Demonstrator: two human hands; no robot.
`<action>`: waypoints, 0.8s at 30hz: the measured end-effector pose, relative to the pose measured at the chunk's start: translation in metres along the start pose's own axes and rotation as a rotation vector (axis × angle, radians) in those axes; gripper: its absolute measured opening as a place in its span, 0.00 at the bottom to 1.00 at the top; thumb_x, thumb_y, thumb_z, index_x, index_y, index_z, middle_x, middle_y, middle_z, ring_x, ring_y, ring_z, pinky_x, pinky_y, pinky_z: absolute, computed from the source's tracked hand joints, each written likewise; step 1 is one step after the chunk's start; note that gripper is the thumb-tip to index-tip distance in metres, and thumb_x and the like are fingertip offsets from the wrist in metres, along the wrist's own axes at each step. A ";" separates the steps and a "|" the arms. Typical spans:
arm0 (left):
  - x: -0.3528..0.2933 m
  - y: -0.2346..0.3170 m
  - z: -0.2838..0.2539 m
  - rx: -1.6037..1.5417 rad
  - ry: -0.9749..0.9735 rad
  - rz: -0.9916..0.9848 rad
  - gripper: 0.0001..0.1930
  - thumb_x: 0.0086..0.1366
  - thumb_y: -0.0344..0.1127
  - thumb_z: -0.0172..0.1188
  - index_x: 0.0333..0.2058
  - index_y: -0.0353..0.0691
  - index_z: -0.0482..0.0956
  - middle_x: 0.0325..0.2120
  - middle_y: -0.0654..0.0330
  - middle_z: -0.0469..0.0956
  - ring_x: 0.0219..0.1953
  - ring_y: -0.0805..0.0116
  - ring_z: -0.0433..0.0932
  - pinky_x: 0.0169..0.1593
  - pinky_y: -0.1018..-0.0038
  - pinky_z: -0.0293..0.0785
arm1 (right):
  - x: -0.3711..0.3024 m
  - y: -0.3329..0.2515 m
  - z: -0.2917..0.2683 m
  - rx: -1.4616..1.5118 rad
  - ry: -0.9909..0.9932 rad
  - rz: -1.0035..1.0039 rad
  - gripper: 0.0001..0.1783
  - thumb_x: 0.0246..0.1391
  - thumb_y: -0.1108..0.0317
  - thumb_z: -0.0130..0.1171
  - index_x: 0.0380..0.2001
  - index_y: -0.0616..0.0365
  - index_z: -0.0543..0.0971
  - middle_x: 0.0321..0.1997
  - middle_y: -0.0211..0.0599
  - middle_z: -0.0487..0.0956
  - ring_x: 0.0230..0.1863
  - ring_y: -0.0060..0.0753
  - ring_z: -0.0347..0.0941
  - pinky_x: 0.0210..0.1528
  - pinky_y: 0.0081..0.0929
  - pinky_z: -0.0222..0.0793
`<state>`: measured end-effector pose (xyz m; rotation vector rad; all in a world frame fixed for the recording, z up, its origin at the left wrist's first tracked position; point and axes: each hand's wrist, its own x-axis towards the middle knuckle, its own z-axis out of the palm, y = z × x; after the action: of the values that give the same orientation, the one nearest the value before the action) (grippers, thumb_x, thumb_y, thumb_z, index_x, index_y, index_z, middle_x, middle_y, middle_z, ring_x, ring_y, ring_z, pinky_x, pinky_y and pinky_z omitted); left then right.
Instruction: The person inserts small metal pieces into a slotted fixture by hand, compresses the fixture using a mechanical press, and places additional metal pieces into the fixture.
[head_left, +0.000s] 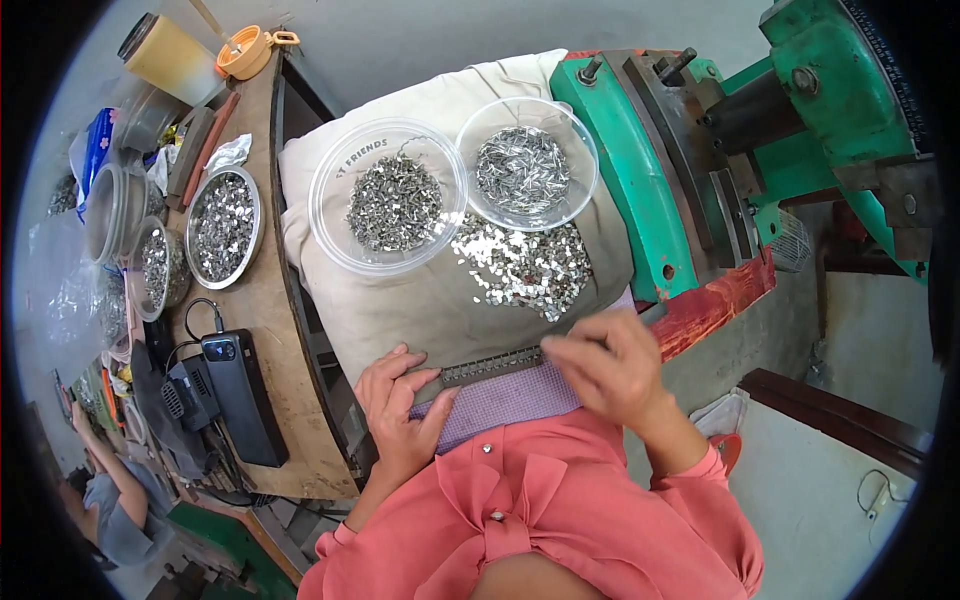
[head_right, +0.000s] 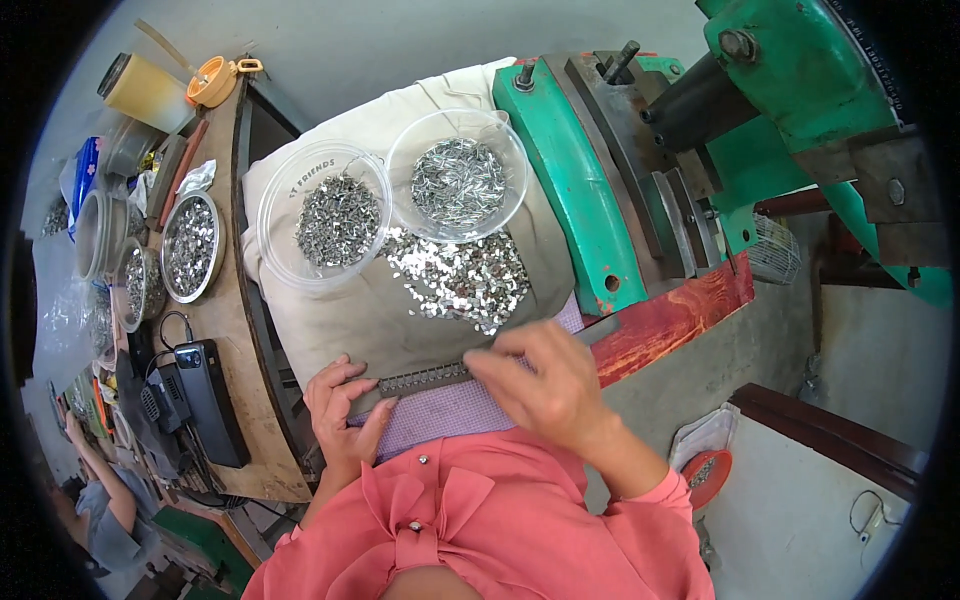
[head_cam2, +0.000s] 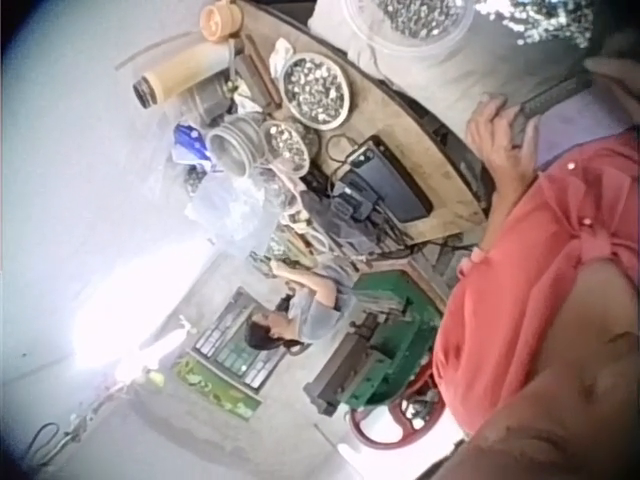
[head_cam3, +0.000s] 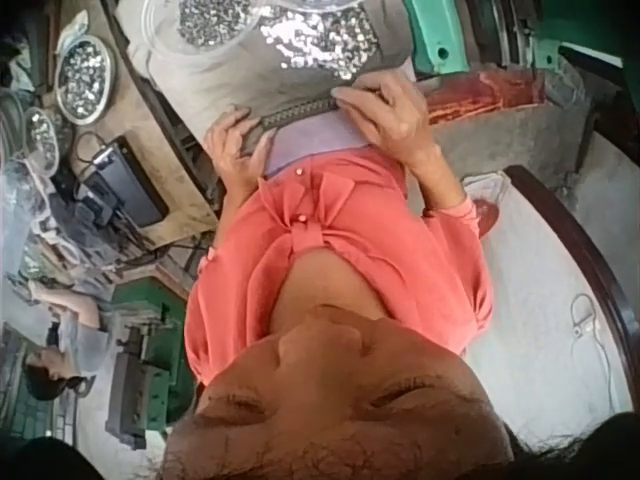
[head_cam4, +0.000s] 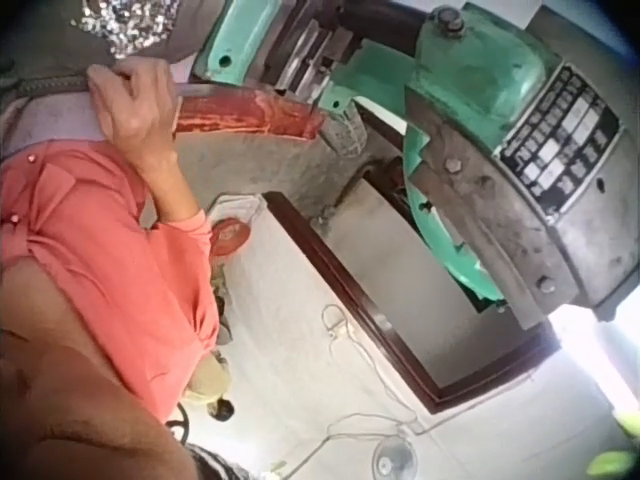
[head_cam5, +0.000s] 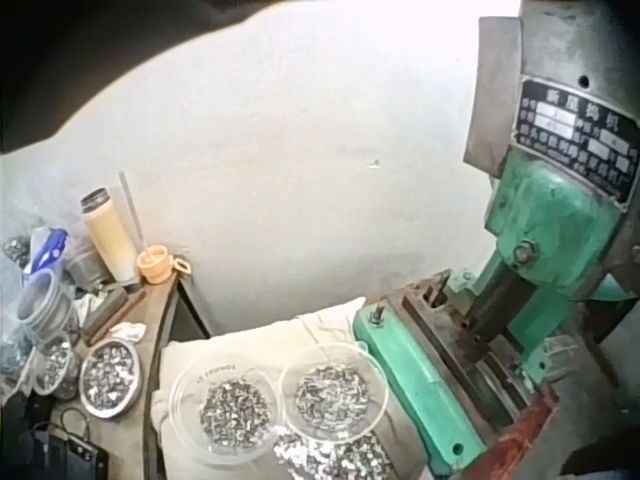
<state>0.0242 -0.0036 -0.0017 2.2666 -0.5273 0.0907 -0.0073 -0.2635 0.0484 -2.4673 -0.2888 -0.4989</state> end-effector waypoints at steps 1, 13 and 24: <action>0.000 -0.001 -0.001 -0.012 -0.001 0.015 0.18 0.43 0.32 0.76 0.35 0.42 0.81 0.43 0.57 0.79 0.53 0.51 0.76 0.57 0.61 0.63 | -0.008 -0.005 0.004 0.003 0.002 0.004 0.15 0.40 0.74 0.70 0.36 0.51 0.85 0.32 0.31 0.76 0.32 0.35 0.73 0.32 0.30 0.69; -0.001 -0.001 -0.002 -0.001 -0.018 0.008 0.19 0.43 0.32 0.76 0.36 0.41 0.81 0.44 0.57 0.79 0.54 0.50 0.75 0.58 0.61 0.62 | -0.030 -0.021 0.031 -0.081 -0.049 0.026 0.21 0.40 0.69 0.68 0.42 0.45 0.86 0.42 0.27 0.76 0.43 0.34 0.71 0.42 0.30 0.68; -0.002 0.000 -0.002 -0.005 -0.016 0.007 0.18 0.44 0.33 0.76 0.36 0.40 0.82 0.44 0.57 0.79 0.54 0.51 0.75 0.58 0.60 0.62 | -0.029 -0.021 0.029 -0.145 -0.030 0.039 0.23 0.35 0.74 0.70 0.41 0.44 0.86 0.38 0.28 0.75 0.41 0.37 0.69 0.41 0.32 0.66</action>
<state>0.0227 -0.0018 -0.0006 2.2624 -0.5436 0.0751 -0.0322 -0.2326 0.0252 -2.6177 -0.2235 -0.4814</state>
